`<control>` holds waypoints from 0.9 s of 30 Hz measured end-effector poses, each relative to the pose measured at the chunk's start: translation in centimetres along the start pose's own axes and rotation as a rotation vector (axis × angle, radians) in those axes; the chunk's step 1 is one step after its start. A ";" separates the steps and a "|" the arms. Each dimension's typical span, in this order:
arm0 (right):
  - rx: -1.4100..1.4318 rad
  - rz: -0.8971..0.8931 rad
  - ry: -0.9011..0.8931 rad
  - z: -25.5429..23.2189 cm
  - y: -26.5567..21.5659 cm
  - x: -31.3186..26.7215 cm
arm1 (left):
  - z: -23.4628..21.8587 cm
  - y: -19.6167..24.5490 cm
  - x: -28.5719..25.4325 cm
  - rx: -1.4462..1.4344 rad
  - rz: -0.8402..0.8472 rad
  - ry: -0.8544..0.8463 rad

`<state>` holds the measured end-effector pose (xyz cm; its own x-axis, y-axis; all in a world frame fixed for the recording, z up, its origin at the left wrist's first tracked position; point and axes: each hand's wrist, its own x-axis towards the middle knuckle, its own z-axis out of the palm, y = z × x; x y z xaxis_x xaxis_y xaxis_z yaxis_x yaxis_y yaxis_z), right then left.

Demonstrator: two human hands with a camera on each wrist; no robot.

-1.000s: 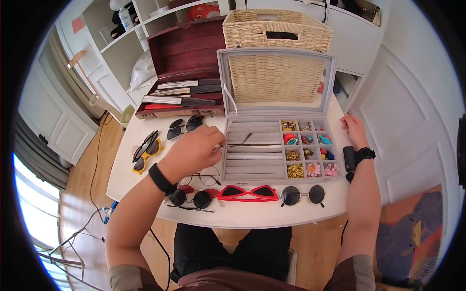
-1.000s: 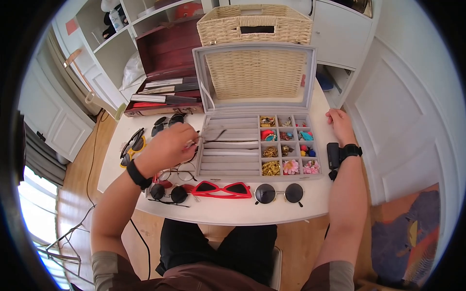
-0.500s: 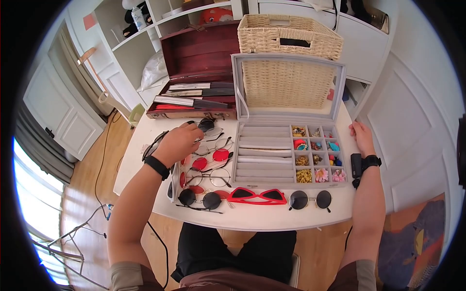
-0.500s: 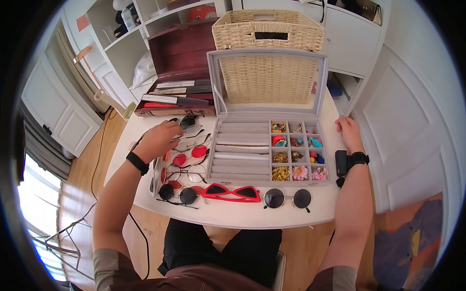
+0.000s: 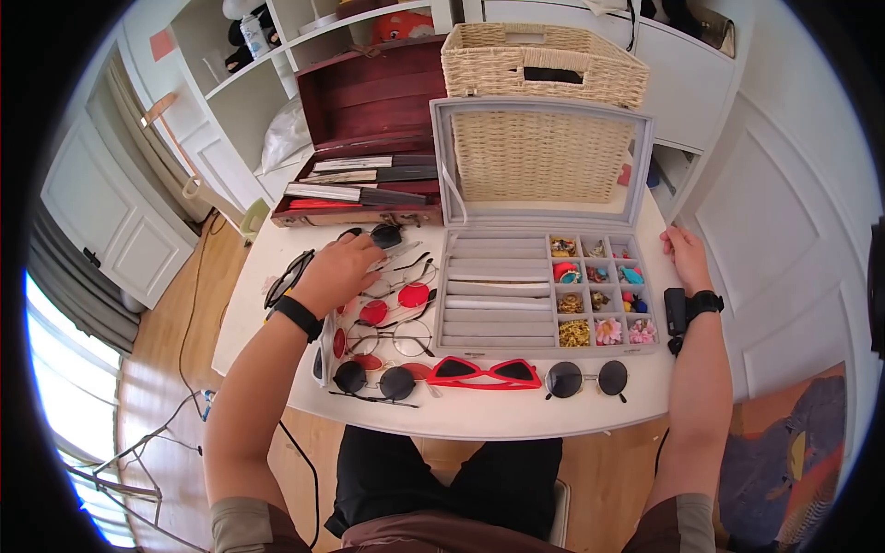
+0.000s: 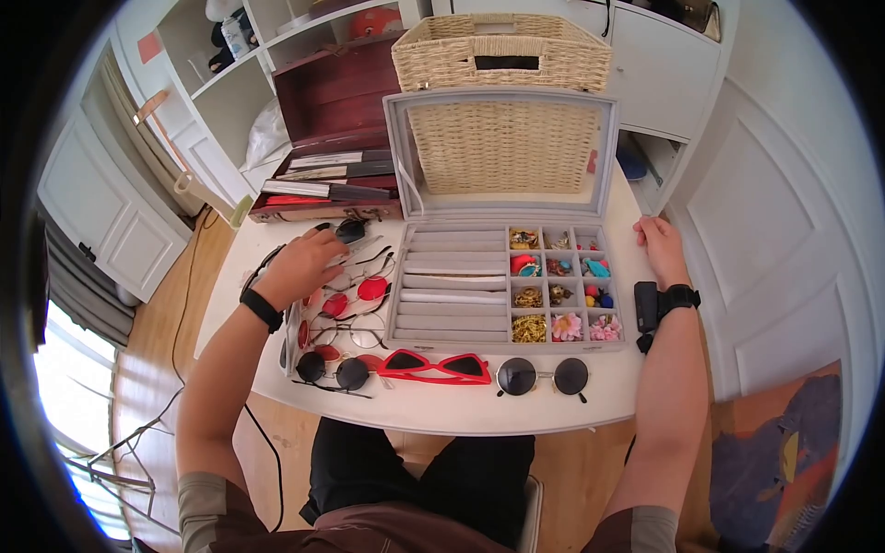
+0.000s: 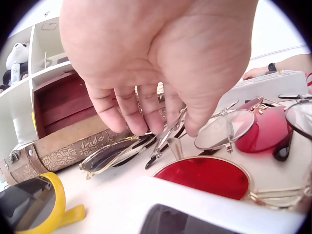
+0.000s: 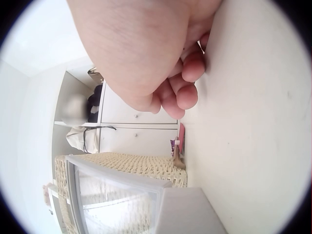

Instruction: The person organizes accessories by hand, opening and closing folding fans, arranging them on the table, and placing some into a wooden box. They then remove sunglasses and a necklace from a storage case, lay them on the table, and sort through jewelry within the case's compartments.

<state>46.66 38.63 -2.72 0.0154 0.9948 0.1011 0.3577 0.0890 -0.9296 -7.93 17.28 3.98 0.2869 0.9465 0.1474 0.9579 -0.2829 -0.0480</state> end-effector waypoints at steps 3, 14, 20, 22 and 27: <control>0.002 0.005 0.007 -0.1 -0.1 -0.2 | 0.3 -0.2 -0.2 0.035 -0.007 0.005; -0.012 0.019 -0.004 0.0 -0.6 -0.4 | -2.8 5.5 1.6 -0.223 0.116 0.193; 0.001 0.004 -0.008 -0.2 -0.2 0.0 | -1.0 10.0 4.4 -0.190 0.292 0.165; -0.010 0.003 -0.003 -0.1 -0.2 -0.1 | 0.1 9.9 5.3 -0.144 0.320 0.190; -0.027 0.005 0.003 0.0 -0.1 0.0 | 0.7 9.8 6.2 -0.076 0.235 0.078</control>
<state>46.58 38.58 -2.63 0.0200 0.9950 0.0975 0.3826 0.0825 -0.9202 3.26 20.45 3.70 0.4986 0.8393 0.2170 0.8615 -0.5076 -0.0161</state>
